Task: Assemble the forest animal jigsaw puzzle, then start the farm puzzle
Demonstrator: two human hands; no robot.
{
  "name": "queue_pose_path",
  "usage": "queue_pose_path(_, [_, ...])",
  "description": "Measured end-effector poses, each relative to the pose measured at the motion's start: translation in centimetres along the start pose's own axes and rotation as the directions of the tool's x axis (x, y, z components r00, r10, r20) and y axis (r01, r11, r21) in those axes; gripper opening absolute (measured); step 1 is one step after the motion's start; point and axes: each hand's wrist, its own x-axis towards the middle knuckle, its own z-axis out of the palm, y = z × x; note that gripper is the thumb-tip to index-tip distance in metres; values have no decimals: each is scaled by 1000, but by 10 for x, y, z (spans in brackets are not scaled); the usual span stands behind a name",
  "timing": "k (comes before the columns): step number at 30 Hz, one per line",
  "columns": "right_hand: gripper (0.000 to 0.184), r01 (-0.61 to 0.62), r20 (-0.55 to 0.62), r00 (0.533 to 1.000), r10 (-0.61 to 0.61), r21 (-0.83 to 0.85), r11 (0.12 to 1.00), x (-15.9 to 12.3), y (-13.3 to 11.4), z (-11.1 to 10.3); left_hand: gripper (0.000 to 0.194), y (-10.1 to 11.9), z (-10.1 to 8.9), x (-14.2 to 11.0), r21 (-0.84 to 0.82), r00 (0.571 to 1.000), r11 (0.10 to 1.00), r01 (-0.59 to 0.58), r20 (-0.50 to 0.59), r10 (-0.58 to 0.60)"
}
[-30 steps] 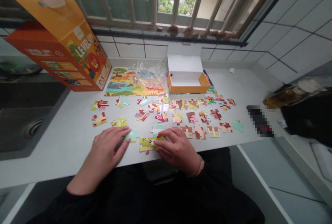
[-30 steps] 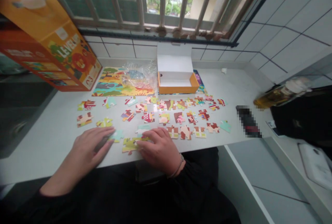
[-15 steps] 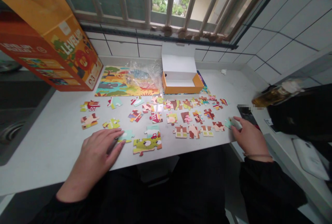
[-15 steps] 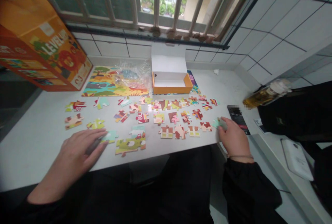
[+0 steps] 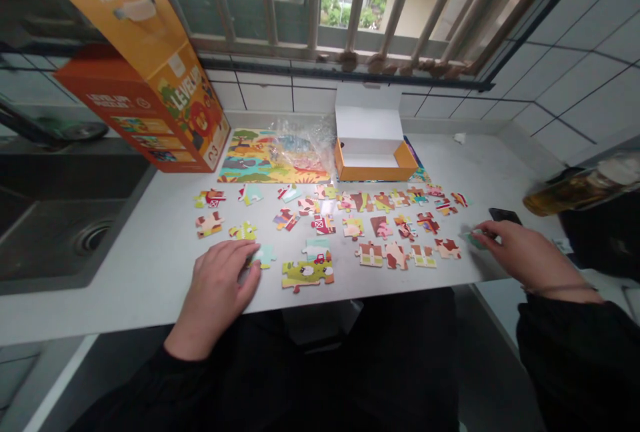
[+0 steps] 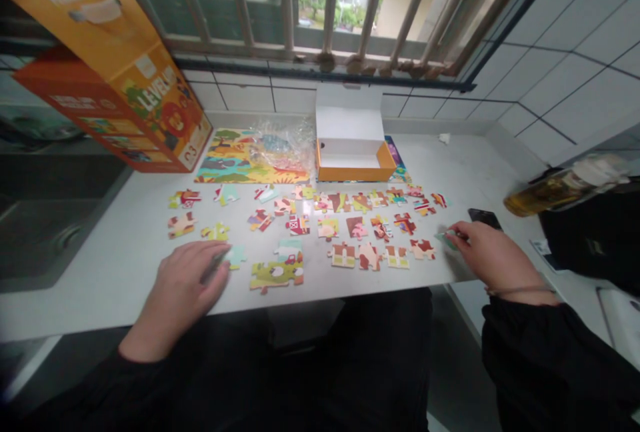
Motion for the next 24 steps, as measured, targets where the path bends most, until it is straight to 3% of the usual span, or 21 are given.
queue_pose_path(3, [17,76,57,996,-75,-24,997,-17,-29,-3,24,2,-1,0,13,999,999,32,-34,-31])
queue_pose_path(5, [29,25,42,999,-32,162,986,-33,-62,2,23,4,-3,1,8,998,999,38,-57,-37])
queue_pose_path(6, [35,-19,94,996,-12,329,944,-42,-83,7,23,6,-4,1,-1,997,999,33,-68,-33])
queue_pose_path(7, [41,-86,170,985,-2,505,859,-51,-106,13,23,9,-6,2,-18,997,1000,20,-79,-22])
queue_pose_path(9, [51,-291,375,927,-25,757,586,-69,-156,27,24,16,-8,3,-80,996,997,-19,-91,11])
queue_pose_path(11, [53,-455,499,863,-75,833,314,-86,-203,41,32,27,-9,3,-157,996,987,-48,-80,35])
queue_pose_path(14, [50,-568,581,797,-167,814,118,-107,-258,61,60,46,-8,4,-277,999,961,-11,-40,0])
queue_pose_path(17, [46,-604,602,774,-194,795,56,-120,-289,74,78,64,-7,4,-407,997,911,71,-9,-82])
queue_pose_path(20, [45,-627,617,749,-241,778,41,-125,-300,77,65,72,-6,7,-451,991,885,114,-15,-135])
queue_pose_path(24, [45,-612,617,735,-280,782,117,-121,-296,72,56,65,-2,10,-464,992,878,118,15,-125])
